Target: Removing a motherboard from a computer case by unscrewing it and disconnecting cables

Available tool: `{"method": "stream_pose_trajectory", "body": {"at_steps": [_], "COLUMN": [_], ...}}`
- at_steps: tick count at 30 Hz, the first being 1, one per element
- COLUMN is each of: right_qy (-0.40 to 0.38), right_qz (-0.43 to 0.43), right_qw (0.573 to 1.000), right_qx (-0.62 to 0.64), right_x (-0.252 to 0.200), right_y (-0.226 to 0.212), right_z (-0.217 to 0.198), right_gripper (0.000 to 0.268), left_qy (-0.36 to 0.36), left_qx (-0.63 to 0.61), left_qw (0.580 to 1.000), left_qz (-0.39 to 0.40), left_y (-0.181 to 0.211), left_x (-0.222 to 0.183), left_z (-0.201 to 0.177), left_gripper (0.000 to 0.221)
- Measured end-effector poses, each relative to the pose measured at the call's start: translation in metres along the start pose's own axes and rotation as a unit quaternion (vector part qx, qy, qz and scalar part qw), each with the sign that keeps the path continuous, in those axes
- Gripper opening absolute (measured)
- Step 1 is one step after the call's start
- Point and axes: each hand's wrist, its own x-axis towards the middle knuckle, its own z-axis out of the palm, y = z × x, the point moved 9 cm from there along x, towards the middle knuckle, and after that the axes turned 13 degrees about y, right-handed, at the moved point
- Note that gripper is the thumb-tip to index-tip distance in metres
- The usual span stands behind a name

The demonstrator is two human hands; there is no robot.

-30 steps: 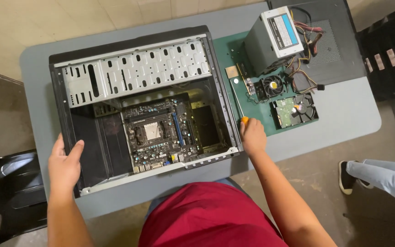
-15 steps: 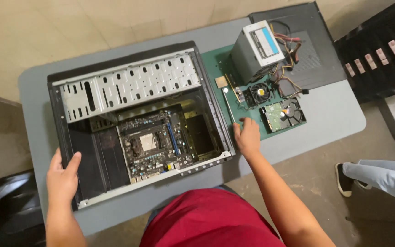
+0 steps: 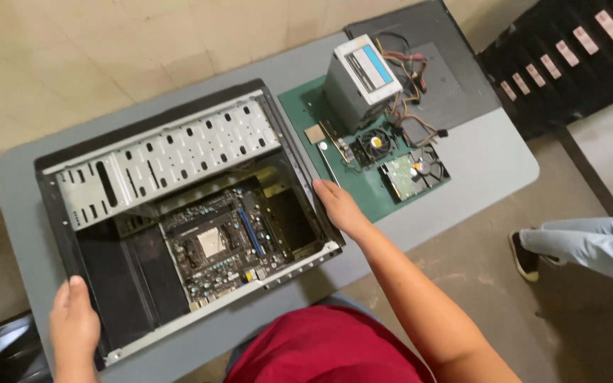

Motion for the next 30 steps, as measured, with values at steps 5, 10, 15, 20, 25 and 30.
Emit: {"method": "stream_pose_trajectory", "body": {"at_steps": [5,10,15,20,25,30], "right_qy": [0.061,0.084,0.102,0.092,0.094,0.095], "right_qz": [-0.087,-0.136,-0.139,-0.139,-0.140,-0.159], "right_qw": [0.988,0.980,0.980,0.983,0.981,0.979], "right_qx": [-0.115,-0.119,-0.101,-0.075,-0.091,-0.085], "right_x": [0.001,0.018,0.013,0.003,0.004,0.006], "right_y": [-0.007,0.007,0.002,-0.001,-0.001,-0.002], "right_z": [0.004,0.006,0.001,-0.001,-0.002,-0.002], "right_gripper": [0.062,0.064,0.061,0.047,0.047,0.045], "left_qy": [0.012,0.031,0.043,0.000,-0.007,0.007], "left_qx": [-0.005,-0.036,-0.044,-0.075,-0.072,-0.080], "left_qw": [1.000,0.997,0.995,0.997,0.997,0.997], "left_qz": [0.023,0.067,0.075,-0.020,-0.027,-0.016], "left_y": [-0.012,-0.016,-0.006,0.029,0.038,0.030], "left_x": [0.007,0.009,0.002,-0.024,-0.029,-0.024], "left_z": [0.005,0.010,0.005,-0.010,-0.013,-0.011], "left_gripper": [0.067,0.062,0.059,0.047,0.048,0.047]}}
